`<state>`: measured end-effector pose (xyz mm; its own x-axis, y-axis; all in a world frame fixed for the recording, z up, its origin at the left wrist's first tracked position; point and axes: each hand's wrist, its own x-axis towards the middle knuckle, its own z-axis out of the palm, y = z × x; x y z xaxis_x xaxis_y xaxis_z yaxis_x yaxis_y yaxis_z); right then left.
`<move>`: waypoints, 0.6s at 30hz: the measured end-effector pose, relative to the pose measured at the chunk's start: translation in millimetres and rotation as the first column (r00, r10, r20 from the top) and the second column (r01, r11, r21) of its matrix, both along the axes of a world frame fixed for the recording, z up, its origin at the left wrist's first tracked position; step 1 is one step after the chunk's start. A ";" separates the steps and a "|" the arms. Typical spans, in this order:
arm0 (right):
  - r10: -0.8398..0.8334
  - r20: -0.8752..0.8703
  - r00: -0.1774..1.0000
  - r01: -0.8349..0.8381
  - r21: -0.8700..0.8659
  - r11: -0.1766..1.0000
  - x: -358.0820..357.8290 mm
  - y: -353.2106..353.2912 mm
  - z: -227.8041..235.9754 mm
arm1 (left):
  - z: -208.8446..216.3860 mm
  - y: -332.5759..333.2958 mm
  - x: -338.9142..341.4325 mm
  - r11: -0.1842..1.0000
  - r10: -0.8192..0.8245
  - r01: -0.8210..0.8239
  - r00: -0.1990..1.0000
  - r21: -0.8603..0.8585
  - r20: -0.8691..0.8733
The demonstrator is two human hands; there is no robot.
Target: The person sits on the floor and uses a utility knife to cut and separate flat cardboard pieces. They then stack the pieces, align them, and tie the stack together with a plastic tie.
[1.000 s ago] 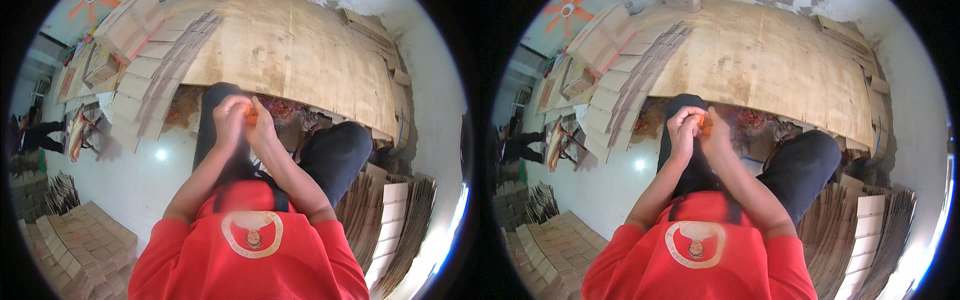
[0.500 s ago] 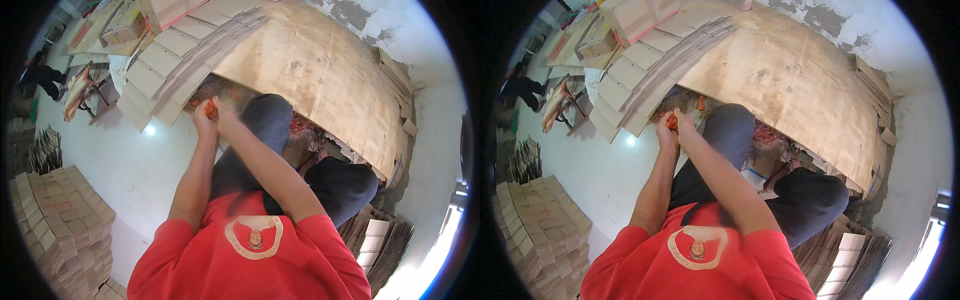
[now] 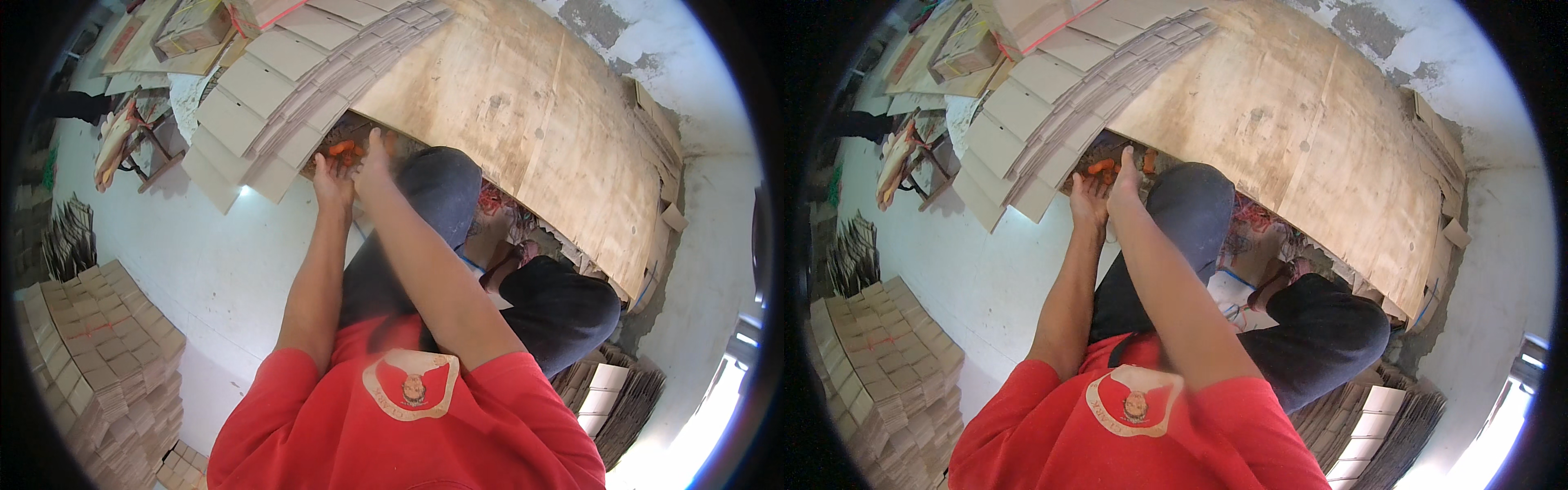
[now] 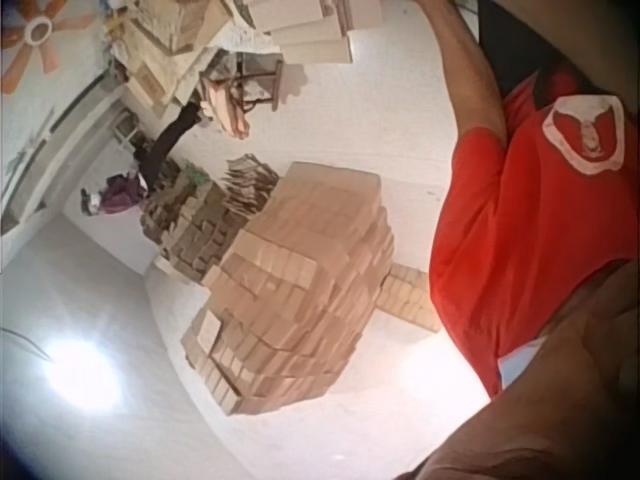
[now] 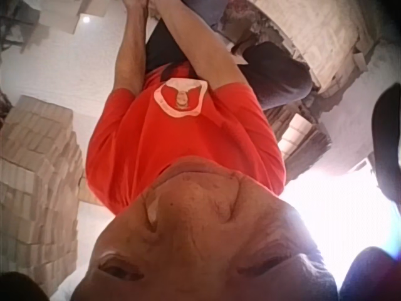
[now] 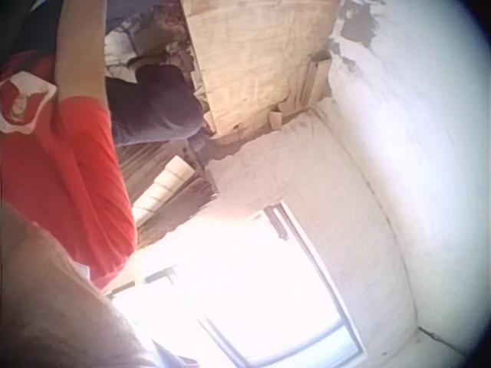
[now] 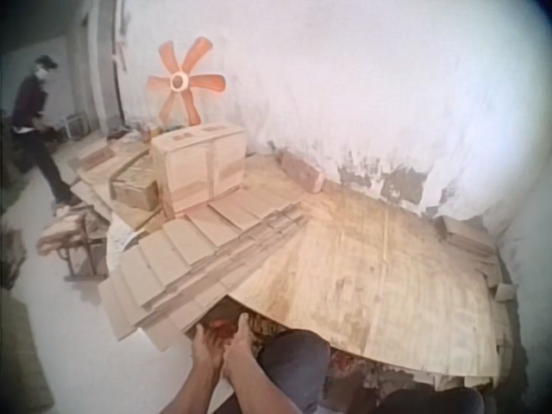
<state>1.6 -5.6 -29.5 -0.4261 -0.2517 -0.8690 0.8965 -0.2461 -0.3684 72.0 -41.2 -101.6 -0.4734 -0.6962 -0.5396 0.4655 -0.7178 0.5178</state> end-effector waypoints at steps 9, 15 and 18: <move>0.051 0.019 0.999 -0.050 -0.028 0.998 -8.0 -4.2 -37.7 | 3.1 -2.3 3.7 0.991 0.120 -0.127 0.984 0.049 0.133; -0.011 -0.034 0.999 0.006 -0.136 0.991 -16.3 6.1 -63.2 | -7.4 5.9 0.9 0.997 0.044 -0.053 0.986 0.052 0.163; -0.019 0.017 1.000 0.019 -0.018 1.000 -9.5 -4.0 -21.2 | -27.2 -15.1 8.4 0.999 0.035 -0.035 0.999 -0.008 0.003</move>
<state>-7.9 -9.6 -50.7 -0.4166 -0.2596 -0.8712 0.8976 -0.2694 -0.3490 80.4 -56.3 -128.8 -0.4470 -0.7166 -0.5355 0.4891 -0.6970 0.5244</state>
